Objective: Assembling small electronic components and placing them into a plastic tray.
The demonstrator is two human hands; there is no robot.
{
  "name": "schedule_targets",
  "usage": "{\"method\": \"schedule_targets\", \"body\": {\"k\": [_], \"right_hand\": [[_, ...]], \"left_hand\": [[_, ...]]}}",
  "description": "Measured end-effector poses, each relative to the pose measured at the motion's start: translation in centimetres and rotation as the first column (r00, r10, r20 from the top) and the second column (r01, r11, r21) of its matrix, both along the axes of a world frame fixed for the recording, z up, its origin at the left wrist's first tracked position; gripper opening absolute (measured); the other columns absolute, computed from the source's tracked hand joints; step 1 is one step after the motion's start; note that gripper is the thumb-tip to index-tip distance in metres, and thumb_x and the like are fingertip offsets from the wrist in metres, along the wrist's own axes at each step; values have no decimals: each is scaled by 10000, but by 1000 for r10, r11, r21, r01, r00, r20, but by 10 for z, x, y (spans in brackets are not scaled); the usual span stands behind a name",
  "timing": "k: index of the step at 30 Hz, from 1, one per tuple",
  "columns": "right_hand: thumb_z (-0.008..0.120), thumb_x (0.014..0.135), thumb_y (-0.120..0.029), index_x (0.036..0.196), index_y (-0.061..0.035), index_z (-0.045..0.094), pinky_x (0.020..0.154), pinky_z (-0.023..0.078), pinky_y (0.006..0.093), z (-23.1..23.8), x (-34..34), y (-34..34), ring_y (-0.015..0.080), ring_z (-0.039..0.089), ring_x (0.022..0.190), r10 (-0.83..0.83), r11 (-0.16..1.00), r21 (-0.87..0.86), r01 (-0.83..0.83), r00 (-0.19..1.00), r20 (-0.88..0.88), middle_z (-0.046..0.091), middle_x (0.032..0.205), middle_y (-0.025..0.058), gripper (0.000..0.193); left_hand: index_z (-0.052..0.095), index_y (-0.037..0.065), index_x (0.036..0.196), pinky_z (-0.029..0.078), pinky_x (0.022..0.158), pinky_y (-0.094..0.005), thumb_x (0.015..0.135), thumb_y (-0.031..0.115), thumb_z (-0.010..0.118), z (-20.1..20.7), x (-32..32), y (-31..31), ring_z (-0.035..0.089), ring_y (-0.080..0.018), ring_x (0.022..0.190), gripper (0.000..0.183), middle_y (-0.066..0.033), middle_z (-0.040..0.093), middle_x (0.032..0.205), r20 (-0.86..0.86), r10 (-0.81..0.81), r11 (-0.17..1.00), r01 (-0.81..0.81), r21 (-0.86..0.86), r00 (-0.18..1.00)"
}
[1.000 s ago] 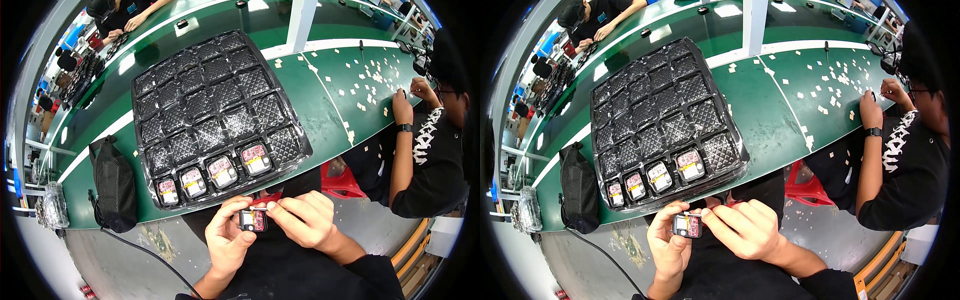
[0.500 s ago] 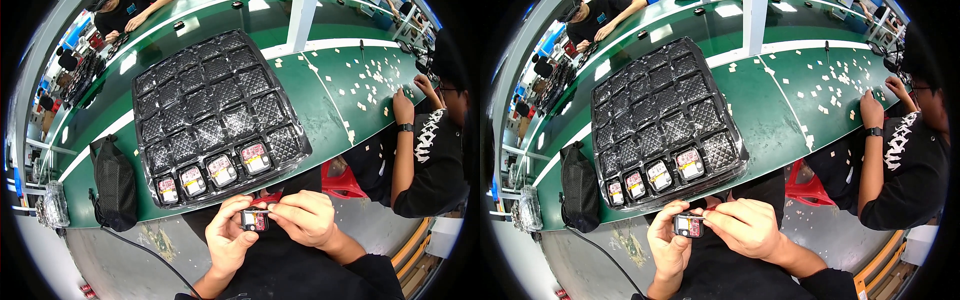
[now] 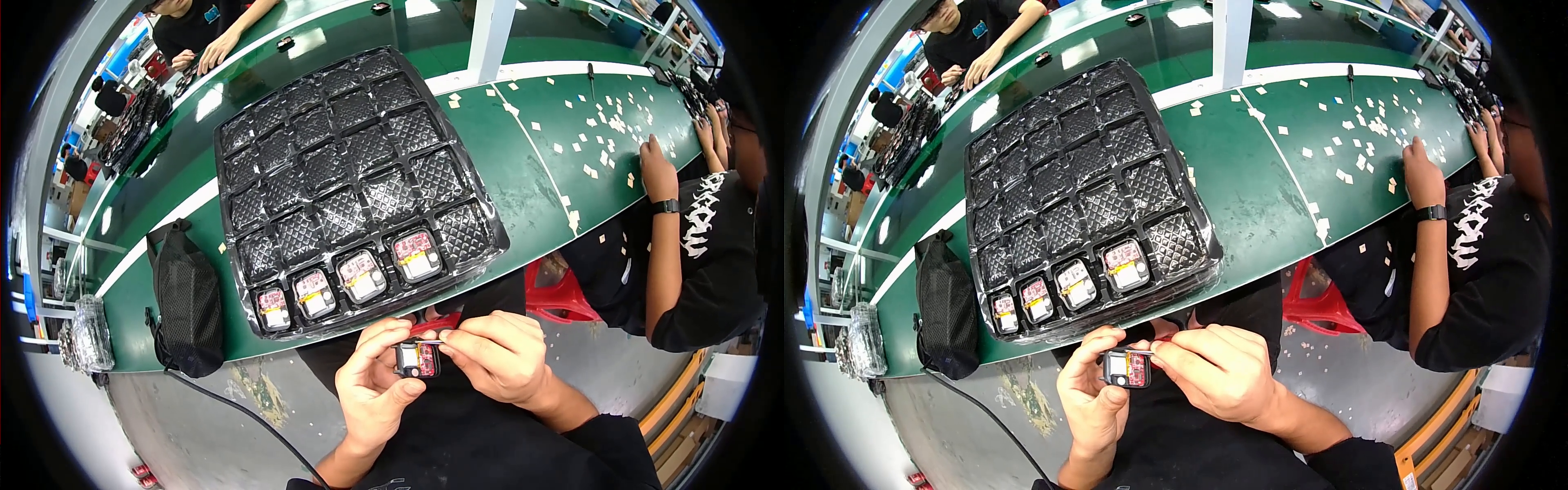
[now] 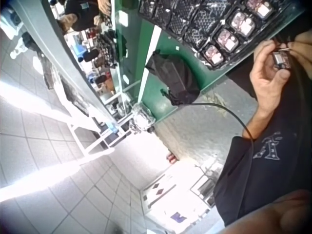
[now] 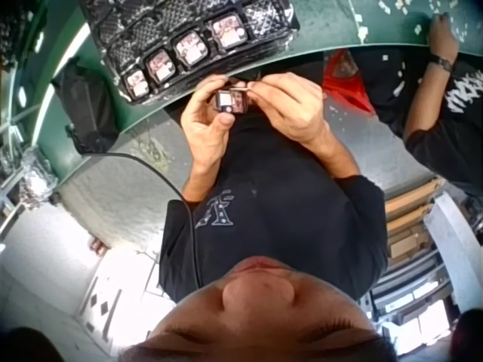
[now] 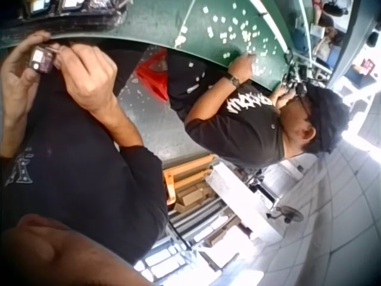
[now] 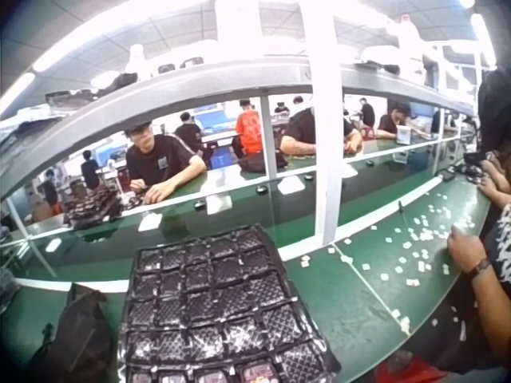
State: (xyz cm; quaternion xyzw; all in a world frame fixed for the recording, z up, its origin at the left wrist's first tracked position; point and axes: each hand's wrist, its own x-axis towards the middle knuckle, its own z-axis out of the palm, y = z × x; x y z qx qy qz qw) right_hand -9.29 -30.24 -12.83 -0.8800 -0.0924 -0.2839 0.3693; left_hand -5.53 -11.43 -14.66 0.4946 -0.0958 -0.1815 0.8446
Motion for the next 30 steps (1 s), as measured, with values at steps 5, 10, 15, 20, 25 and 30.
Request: {"method": "schedule_targets", "body": {"k": [5,10,15,20,25,30], "right_hand": [[840,740,-75,944,-30,742,541,510,303,-1,1,4,195,626,600,-25,999,23,24,999,20,685,843,48,231],[827,763,-93,950,-35,748,525,484,292,0,-3,2,176,614,605,-30,988,-149,37,998,50,676,843,40,211],[813,759,-87,966,-31,750,524,483,289,-3,0,4,171,615,618,-12,990,-141,22,998,66,670,848,41,224],[847,715,-32,968,-13,749,476,452,297,-5,0,5,177,580,548,-37,999,39,35,997,70,665,820,57,272],[804,699,16,995,-7,747,485,460,295,-3,-4,1,181,593,569,-4,991,-135,13,998,69,664,838,65,302],[749,713,-4,999,0,750,510,471,295,3,-4,-3,182,606,603,10,979,-203,-2,999,38,663,840,64,287]], "left_hand": [[593,-69,1317,502,1047,-396,804,153,888,6,0,-2,609,-284,1230,633,-166,516,1376,21,12,1000,-12,17,1000],[595,-78,1330,532,1014,-391,801,115,882,5,2,1,619,-297,1224,632,-172,512,1386,34,-3,999,1,38,999],[590,-74,1357,563,968,-371,795,60,872,10,3,2,627,-317,1216,643,-178,499,1416,58,-30,999,28,35,998],[590,-72,1360,567,949,-362,797,54,869,12,4,-1,630,-309,1210,641,-178,500,1415,75,-41,998,38,47,996],[597,-76,1352,575,905,-333,795,62,874,15,3,-2,631,-296,1201,637,-176,511,1402,59,-17,997,13,82,998],[607,-84,1339,570,828,-269,790,97,886,11,2,-3,642,-249,1147,642,-171,534,1383,53,-1,991,-6,131,999]]}}
